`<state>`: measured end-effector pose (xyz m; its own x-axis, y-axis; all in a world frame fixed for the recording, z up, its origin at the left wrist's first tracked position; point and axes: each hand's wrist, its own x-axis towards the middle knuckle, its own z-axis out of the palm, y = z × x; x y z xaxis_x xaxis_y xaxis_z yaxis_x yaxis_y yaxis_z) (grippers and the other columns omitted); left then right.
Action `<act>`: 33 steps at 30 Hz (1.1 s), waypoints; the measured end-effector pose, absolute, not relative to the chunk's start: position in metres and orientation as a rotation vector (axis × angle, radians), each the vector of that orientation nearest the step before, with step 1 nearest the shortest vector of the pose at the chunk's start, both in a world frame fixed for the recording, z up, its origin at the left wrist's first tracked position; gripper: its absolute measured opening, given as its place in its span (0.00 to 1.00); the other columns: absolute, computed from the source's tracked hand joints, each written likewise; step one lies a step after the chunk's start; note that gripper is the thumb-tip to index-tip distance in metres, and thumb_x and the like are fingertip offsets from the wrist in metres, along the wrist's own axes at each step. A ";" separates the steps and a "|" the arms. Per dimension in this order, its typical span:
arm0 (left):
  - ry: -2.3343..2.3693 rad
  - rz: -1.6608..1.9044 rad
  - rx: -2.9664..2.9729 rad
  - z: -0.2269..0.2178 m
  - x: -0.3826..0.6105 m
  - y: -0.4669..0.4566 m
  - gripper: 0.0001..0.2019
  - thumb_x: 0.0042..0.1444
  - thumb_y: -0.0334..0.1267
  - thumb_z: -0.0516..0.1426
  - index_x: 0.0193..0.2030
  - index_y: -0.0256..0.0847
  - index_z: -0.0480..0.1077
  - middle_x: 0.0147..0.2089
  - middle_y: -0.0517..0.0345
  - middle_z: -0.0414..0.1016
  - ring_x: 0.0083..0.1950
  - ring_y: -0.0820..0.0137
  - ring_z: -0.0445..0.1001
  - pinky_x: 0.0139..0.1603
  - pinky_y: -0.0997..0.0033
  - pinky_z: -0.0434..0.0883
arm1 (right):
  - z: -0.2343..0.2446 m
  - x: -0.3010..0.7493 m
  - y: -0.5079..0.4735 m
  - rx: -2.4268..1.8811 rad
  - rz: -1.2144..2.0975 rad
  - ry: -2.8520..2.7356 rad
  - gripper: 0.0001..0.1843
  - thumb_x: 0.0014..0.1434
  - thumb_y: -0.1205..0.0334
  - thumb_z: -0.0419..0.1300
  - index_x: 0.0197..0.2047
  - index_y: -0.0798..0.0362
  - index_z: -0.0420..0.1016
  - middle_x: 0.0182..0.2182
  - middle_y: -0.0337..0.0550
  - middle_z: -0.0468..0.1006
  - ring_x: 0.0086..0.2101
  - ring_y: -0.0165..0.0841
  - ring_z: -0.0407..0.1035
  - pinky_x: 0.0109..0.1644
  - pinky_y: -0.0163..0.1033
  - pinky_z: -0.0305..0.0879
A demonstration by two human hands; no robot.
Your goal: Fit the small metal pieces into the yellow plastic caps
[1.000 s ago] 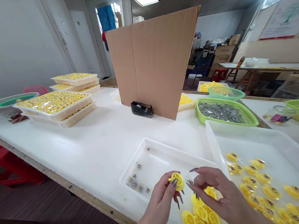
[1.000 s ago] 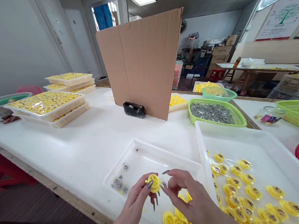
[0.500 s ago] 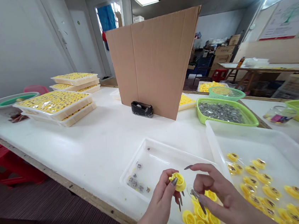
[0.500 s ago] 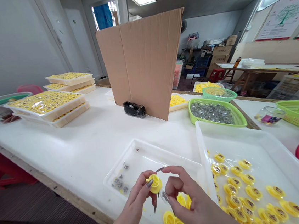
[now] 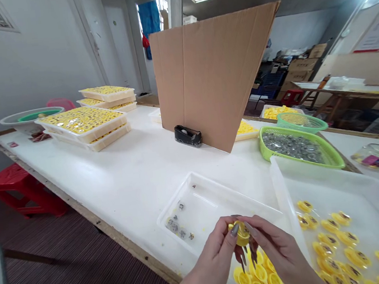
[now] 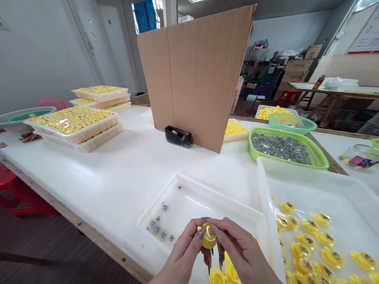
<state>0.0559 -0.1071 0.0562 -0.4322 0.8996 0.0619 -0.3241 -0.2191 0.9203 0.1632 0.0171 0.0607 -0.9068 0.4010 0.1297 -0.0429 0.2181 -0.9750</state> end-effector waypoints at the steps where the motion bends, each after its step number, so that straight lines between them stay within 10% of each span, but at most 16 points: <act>1: 1.123 1.793 0.791 0.056 0.056 -0.107 0.17 0.64 0.48 0.47 0.47 0.36 0.64 0.38 0.55 0.67 0.32 0.75 0.66 0.35 0.70 0.68 | 0.062 0.164 0.017 -0.295 1.679 -2.180 0.16 0.66 0.57 0.50 0.55 0.45 0.69 0.36 0.43 0.71 0.27 0.29 0.69 0.32 0.39 0.74; 17: 1.550 1.675 1.232 0.067 0.062 -0.121 0.16 0.64 0.46 0.46 0.55 0.44 0.63 0.47 0.51 0.68 0.45 0.67 0.67 0.50 0.65 0.65 | 0.065 0.166 0.016 -0.170 1.276 -2.271 0.15 0.60 0.62 0.59 0.51 0.42 0.71 0.35 0.39 0.77 0.31 0.30 0.75 0.36 0.33 0.76; 28: 1.615 1.822 1.056 0.059 0.064 -0.108 0.12 0.62 0.44 0.50 0.44 0.41 0.70 0.40 0.52 0.76 0.38 0.69 0.71 0.42 0.69 0.69 | 0.054 0.168 0.008 -0.270 0.946 -2.305 0.07 0.59 0.59 0.60 0.43 0.45 0.71 0.27 0.38 0.75 0.25 0.30 0.71 0.30 0.32 0.72; 33: 1.653 1.792 0.958 0.046 0.061 -0.106 0.14 0.63 0.46 0.49 0.40 0.39 0.69 0.35 0.54 0.74 0.36 0.70 0.70 0.38 0.70 0.68 | 0.064 0.168 0.012 -0.275 1.294 -2.368 0.18 0.62 0.54 0.54 0.55 0.46 0.64 0.34 0.42 0.73 0.31 0.32 0.71 0.35 0.38 0.74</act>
<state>0.0606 -0.1059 0.0465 -0.6173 0.7718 0.1524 0.0897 -0.1234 0.9883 0.1676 0.0120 0.0645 -0.8898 0.3675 0.2705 -0.0291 0.5458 -0.8374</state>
